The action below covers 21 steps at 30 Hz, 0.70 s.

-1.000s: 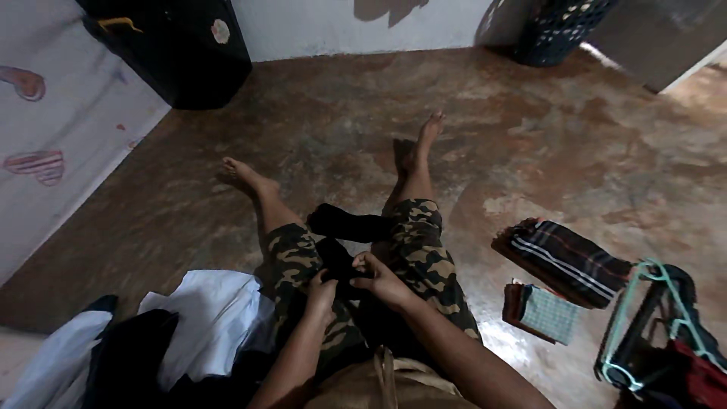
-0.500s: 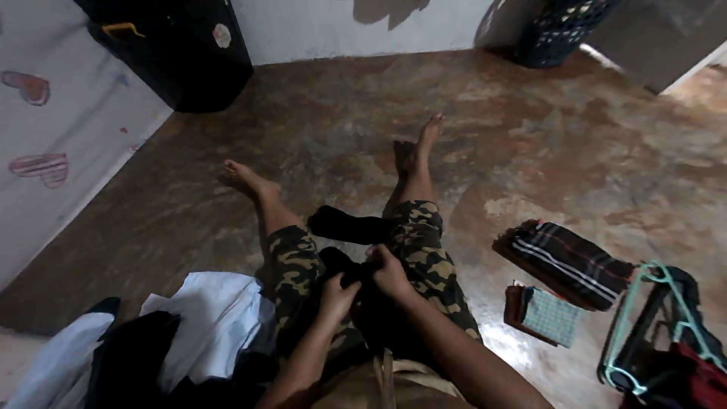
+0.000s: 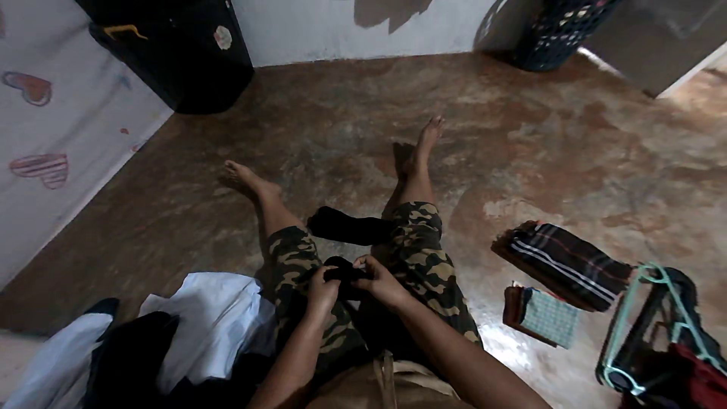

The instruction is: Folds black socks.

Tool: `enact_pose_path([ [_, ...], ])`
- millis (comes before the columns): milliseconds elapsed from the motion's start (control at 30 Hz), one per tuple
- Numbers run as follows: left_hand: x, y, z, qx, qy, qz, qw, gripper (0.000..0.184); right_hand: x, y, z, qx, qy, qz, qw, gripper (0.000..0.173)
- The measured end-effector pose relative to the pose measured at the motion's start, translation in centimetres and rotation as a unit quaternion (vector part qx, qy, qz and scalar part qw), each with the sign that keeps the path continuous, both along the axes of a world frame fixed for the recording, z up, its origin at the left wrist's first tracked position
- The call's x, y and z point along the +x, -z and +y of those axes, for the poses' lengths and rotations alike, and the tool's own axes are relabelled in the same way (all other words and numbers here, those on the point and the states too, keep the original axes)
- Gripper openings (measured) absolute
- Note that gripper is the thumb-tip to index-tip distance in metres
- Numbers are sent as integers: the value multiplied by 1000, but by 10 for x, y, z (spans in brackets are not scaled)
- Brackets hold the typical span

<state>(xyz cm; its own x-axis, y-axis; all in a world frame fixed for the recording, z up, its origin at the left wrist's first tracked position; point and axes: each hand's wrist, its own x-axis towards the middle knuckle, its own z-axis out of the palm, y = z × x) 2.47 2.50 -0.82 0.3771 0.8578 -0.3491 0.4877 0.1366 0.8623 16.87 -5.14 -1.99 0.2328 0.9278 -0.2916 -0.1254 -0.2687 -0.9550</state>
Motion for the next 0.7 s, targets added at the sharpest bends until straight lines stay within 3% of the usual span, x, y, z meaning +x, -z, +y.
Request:
enact_pose_path([
  [67, 7, -17, -16, 23, 66, 22, 997, 32, 8, 7, 7, -75, 26, -158, 984, 46],
  [133, 13, -28, -23, 69, 128, 98, 985, 41, 14, 5, 9, -92, 51, -222, 969, 49],
  [233, 9, -17, -4, 80, 87, 170, 978, 35, 2, -6, 2, 28, 50, -65, 996, 41],
  [300, 3, -12, 6, 71, 41, 136, 987, 27, -5, -8, 1, 62, 12, 6, 998, 42],
  [400, 6, -23, -14, 62, 42, 41, 996, 31, 4, -3, 7, -44, 37, -161, 985, 46],
  [467, 12, -31, -25, 87, 78, 65, 991, 36, 11, -5, 12, -66, 57, -221, 971, 50],
  [567, 10, -25, -4, 94, 63, 162, 980, 32, -1, -20, 3, 46, 42, -95, 994, 45],
  [633, 7, -19, 12, 86, 47, 173, 980, 28, -11, -21, 0, 100, -4, 1, 995, 44],
  [700, 8, -26, 7, 83, 54, 143, 985, 28, -8, -15, 3, 57, 7, -36, 998, 50],
])
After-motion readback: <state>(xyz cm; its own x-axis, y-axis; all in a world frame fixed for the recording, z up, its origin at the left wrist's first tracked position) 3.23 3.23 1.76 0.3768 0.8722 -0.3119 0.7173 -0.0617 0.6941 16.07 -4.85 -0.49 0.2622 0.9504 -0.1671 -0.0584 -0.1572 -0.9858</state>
